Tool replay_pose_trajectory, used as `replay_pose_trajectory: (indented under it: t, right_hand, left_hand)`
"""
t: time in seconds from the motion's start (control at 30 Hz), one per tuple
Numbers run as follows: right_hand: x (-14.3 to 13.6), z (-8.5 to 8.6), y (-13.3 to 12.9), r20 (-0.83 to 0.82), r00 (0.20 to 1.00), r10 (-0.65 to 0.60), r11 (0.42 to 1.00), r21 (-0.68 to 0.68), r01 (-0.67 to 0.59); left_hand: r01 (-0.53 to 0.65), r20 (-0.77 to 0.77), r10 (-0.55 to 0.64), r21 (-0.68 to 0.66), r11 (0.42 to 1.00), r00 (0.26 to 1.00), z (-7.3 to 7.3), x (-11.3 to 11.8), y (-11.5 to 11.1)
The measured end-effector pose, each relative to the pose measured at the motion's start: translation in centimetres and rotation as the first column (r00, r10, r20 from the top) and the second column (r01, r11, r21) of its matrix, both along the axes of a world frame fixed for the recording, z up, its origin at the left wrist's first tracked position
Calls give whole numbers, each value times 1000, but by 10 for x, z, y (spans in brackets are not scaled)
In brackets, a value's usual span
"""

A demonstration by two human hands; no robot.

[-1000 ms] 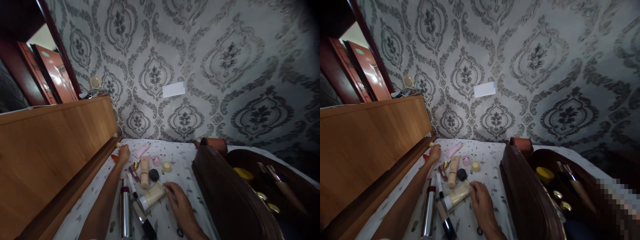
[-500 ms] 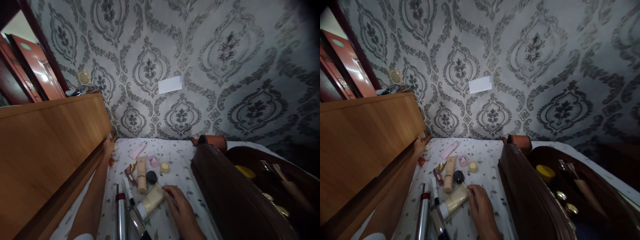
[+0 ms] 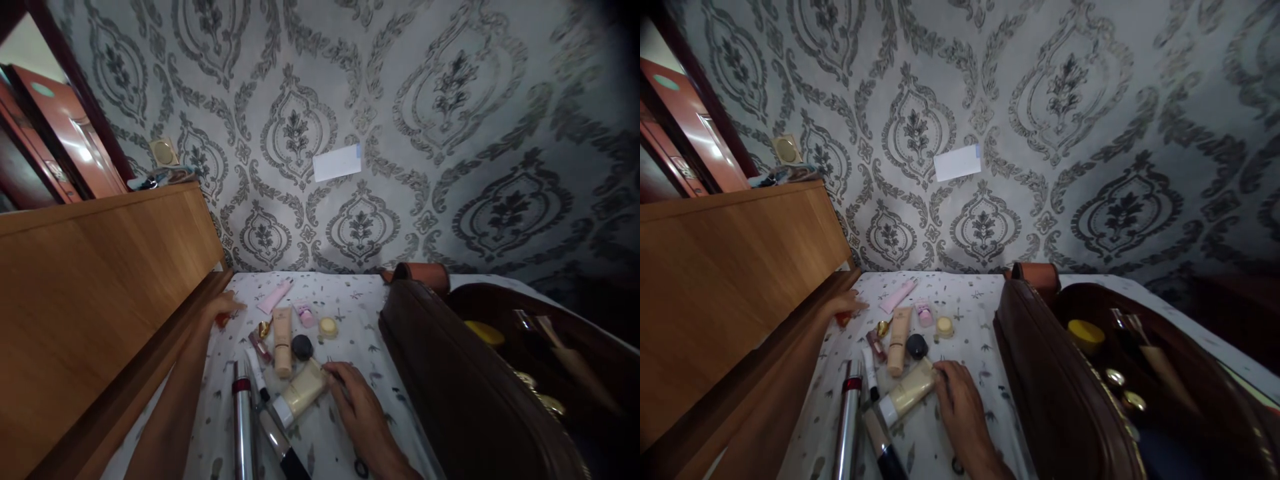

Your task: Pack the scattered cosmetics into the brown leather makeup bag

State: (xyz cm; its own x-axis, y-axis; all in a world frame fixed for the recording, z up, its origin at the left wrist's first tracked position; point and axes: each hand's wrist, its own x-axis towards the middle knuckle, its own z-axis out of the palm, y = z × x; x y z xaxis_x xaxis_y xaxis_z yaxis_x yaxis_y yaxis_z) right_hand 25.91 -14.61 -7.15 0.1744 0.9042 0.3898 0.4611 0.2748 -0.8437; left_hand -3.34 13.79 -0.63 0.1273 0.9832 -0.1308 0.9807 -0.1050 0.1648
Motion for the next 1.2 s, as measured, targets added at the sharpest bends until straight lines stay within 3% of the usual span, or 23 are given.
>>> replay_pose_trajectory:
  t: [0.13, 0.33, 0.53, 0.67, 0.77, 0.87, 0.93, 1.03, 1.07, 1.13, 1.2]
  right_hand:
    - [0, 0, 0, 7, 1000, -7, 1000, 15, 7]
    - [-2, -4, 2, -3, 1000, -9, 1000, 24, 9]
    - [-4, 7, -6, -73, 997, -1, 1000, 14, 2]
    - [-10, 22, -19, -216, 973, 77, 996, -21, -84]
    - [-19, 30, -28, -508, 849, 148, 973, -79, -216]
    - [-26, 33, -32, -810, 569, 142, 928, -92, -362]
    - [-27, 33, -35, -907, 409, 98, 907, -88, -411]
    - [-22, 31, -39, -963, 270, 13, 901, -106, -421]
    - [-19, 31, -40, -972, 237, -8, 898, -111, -426]
    - [-14, 31, -43, -983, 181, -31, 888, -110, -446]
    - [-9, 31, -44, -989, 145, -29, 877, -95, -472]
  left_hand:
    - [-5, -35, 4, -7, 1000, 999, 9, -2, -21]
    - [-49, 28, 45, 188, 981, 999, 20, 20, -57]
    - [124, 231, -206, 326, 937, 951, 21, 56, -117]
    - [256, 480, -409, 353, 900, 776, 13, 84, -183]
    - [356, 474, -507, 374, 856, 720, 12, 106, -230]
    - [449, 444, -567, 349, 822, 693, 14, 121, -259]
    - [498, 453, -596, 328, 803, 663, 15, 122, -263]
    - [464, 513, -569, 331, 822, 643, 14, 104, -242]
    - [400, 518, -532, 351, 846, 670, 13, 93, -229]
    - [108, 398, -303, 442, 890, 866, 12, 66, -199]
    - [-52, 359, -141, 479, 876, 922, 10, 38, -169]
